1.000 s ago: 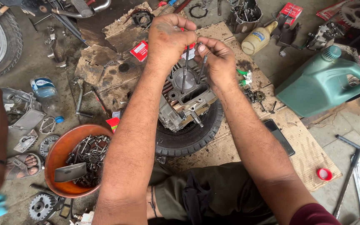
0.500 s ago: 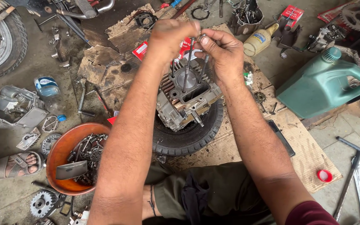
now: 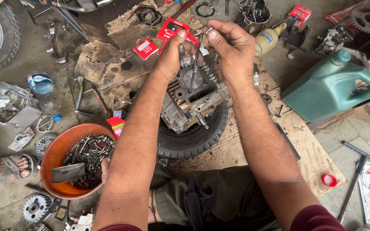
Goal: Repairing and cleaning internal components of a motorcycle engine.
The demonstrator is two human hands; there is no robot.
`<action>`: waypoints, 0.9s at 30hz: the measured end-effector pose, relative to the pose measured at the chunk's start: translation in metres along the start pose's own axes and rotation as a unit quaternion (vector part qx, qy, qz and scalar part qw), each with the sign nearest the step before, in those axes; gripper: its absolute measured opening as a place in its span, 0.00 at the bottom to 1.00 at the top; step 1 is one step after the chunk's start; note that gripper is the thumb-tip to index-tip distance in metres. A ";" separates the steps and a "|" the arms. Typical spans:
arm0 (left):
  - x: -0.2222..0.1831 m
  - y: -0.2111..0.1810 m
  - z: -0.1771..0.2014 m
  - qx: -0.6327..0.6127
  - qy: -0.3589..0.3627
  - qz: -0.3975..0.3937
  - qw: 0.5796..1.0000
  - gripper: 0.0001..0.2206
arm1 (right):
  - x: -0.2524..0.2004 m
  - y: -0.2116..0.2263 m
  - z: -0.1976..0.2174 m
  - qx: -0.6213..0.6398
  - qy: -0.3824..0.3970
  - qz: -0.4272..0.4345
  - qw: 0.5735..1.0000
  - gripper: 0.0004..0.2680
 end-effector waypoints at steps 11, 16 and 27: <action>-0.004 -0.012 -0.004 0.016 0.004 -0.072 0.997 0.32 | 0.010 -0.005 -0.008 -0.059 0.038 -0.016 0.997 0.07; -0.005 -0.011 0.002 0.047 -0.009 -0.086 0.995 0.32 | 0.012 -0.002 -0.015 -0.051 0.061 0.010 0.997 0.07; -0.013 -0.019 -0.002 0.097 -0.020 -0.075 0.992 0.38 | 0.012 0.014 -0.020 -0.222 0.129 0.037 0.966 0.06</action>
Point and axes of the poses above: each hand's wrist, its own x-axis towards the middle knuckle, its own z-axis out of the back of the hand, y = z × x, the point moved 10 cm from there along x, towards the middle knuckle, and after that the axes turned 14 degrees about -x, right-handed, at the moved point
